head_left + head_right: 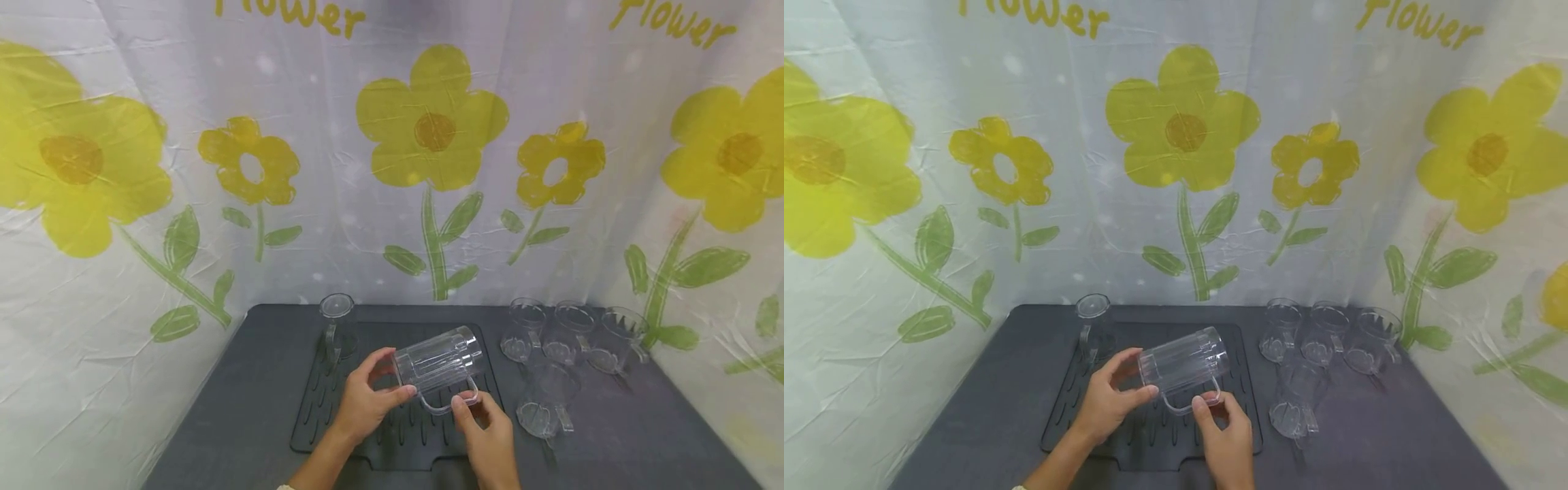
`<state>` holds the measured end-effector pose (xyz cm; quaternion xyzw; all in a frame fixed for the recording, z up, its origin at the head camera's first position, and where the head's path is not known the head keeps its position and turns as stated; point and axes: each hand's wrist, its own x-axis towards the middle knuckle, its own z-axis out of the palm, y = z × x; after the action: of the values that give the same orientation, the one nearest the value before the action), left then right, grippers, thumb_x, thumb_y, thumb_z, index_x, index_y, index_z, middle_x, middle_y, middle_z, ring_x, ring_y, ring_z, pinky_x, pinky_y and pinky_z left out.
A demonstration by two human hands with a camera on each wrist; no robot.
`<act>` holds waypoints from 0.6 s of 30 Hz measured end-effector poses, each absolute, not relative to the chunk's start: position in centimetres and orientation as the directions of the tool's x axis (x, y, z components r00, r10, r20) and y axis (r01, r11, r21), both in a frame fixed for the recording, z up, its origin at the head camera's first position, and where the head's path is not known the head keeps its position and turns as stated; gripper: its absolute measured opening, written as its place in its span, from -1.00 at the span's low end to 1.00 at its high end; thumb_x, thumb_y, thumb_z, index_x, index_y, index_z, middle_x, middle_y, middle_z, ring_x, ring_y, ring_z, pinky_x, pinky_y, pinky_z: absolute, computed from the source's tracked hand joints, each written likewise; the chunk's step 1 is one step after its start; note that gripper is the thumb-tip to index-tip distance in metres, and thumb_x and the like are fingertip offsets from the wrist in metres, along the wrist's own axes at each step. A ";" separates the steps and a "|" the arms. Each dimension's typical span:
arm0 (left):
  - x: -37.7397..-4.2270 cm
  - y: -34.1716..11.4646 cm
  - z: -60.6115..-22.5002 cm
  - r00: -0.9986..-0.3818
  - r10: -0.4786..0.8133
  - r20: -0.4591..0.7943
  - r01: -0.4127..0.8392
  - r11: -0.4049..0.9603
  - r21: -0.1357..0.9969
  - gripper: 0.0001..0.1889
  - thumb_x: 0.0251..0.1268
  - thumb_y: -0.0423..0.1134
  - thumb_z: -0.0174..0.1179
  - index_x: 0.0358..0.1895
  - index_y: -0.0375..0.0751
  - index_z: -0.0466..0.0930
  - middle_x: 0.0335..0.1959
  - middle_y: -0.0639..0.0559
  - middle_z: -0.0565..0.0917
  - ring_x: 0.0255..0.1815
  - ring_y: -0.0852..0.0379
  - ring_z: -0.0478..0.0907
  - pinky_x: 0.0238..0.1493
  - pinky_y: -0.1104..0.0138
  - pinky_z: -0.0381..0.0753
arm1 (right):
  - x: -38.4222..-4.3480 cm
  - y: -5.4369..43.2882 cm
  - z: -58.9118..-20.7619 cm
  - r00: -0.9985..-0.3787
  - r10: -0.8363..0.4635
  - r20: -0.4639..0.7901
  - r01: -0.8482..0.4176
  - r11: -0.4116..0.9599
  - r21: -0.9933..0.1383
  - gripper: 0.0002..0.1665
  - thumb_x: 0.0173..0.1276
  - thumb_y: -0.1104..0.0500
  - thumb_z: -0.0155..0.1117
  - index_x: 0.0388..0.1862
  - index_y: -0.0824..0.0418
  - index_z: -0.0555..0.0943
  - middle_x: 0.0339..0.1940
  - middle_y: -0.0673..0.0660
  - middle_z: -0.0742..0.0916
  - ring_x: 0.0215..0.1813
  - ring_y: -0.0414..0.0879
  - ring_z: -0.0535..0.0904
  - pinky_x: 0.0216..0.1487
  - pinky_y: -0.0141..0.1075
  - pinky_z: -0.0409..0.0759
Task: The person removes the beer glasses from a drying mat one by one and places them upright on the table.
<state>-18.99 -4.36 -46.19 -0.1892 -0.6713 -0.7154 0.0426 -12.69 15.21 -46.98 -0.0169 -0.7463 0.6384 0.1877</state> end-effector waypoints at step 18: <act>-19.0 -4.1 -46.7 -0.891 0.362 0.275 0.290 -0.011 0.957 -0.20 0.15 -0.28 0.41 0.40 -0.44 0.18 0.36 -0.34 0.28 0.36 -0.21 0.25 0.33 0.11 0.28 | -11.9 15.0 -43.0 -0.975 0.040 0.218 -0.220 -0.313 -0.924 -0.49 0.60 0.05 -0.09 0.09 0.55 0.35 -0.05 0.34 0.49 -0.04 0.10 0.53 -0.02 0.07 0.62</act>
<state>-18.99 -4.13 -46.66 -0.2323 -0.7026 -0.6721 -0.0268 -11.92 15.02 -42.98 0.0775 -0.5804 0.8066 0.0803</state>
